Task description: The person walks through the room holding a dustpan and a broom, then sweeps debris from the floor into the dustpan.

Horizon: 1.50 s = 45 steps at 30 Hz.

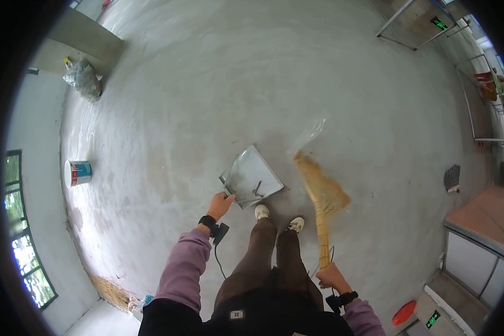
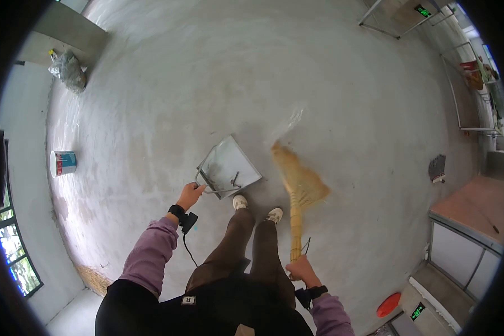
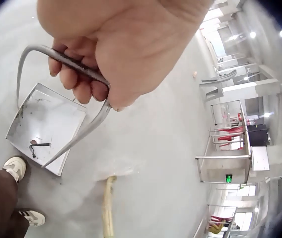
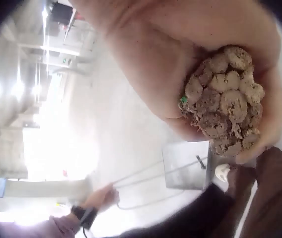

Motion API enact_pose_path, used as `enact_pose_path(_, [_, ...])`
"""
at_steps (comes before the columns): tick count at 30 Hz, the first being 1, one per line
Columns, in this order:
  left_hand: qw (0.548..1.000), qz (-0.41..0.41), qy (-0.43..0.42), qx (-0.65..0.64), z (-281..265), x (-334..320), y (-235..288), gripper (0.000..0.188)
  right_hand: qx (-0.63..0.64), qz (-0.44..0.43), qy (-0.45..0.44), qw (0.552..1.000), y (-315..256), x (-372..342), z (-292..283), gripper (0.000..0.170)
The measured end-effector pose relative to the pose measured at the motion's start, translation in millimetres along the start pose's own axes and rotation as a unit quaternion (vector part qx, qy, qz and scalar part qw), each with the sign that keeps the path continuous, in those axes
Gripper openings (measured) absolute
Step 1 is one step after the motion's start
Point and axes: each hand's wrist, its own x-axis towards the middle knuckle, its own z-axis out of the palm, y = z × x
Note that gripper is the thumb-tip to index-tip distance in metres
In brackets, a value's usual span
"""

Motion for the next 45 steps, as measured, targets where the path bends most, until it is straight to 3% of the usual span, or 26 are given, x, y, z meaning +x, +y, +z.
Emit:
enact_pose_path(3, [0.999,-0.009,0.0,-0.032,-5.9,-2.9,6.4,0.041,-0.161,-0.062,-0.003,0.985,5.6,-17.0,-0.2,0.035])
enact_pose_path(7, [0.999,-0.015,0.014,-0.04,-15.1,-2.1,2.3,0.041,0.0,0.021,-0.152,0.988,-33.1,-50.7,-55.6,0.034])
enact_pose_path(10, [0.999,-0.016,0.023,-0.025,-22.0,-0.8,-5.5,0.04,0.01,0.047,-0.168,0.985,-32.4,-73.0,-86.2,0.031])
enact_pose_path(17, [0.998,-0.01,0.061,-0.012,-8.6,6.0,-22.7,0.04,0.154,0.031,-0.083,0.984,-40.6,-129.9,-131.5,0.021])
enact_pose_path(20, [0.999,-0.028,0.022,-0.037,-12.9,5.0,-21.2,0.041,0.235,0.015,-0.08,0.969,-63.8,-100.1,-110.1,0.018])
enact_pose_path(22, [0.999,-0.024,0.019,-0.044,-12.1,4.7,-22.6,0.042,0.238,-0.041,-0.096,0.966,-84.8,-60.0,-83.1,0.015])
enact_pose_path(26, [0.999,-0.029,0.03,-0.001,-18.3,0.9,-15.4,0.041,0.001,-0.059,-0.004,0.998,-123.9,15.8,-20.1,0.023])
enact_pose_path(28, [0.998,-0.048,0.036,0.02,-18.3,0.1,-12.6,0.041,-0.118,-0.044,-0.033,0.991,-133.5,10.7,8.1,0.035])
enact_pose_path(30, [0.997,-0.059,0.041,0.028,-17.5,-0.2,-13.5,0.04,-0.248,-0.067,-0.038,0.966,-122.3,10.3,26.0,0.053])
enact_pose_path(32, [0.997,-0.06,0.045,0.027,-14.9,-1.0,-15.2,0.041,-0.348,-0.199,-0.119,0.908,-86.0,18.8,26.6,0.051])
enact_pose_path(35, [0.997,-0.052,0.012,0.048,-19.1,-1.5,-21.1,0.043,-0.237,-0.064,-0.206,0.947,-152.4,-45.5,-7.9,0.041])
enact_pose_path(36, [0.998,-0.053,-0.013,0.039,-22.6,-3.0,-21.3,0.044,-0.204,-0.059,-0.21,0.954,-159.2,-50.5,-17.2,0.038])
enact_pose_path(41, [0.999,-0.022,0.025,0.008,-23.1,2.1,-55.0,0.044,-0.105,-0.006,-0.226,0.968,-158.4,-76.3,-72.4,0.027])
enact_pose_path(45, [0.996,-0.062,0.01,-0.059,-65.2,-11.6,-54.0,0.049,-0.196,-0.112,-0.175,0.958,-158.6,-96.4,-93.4,0.03])
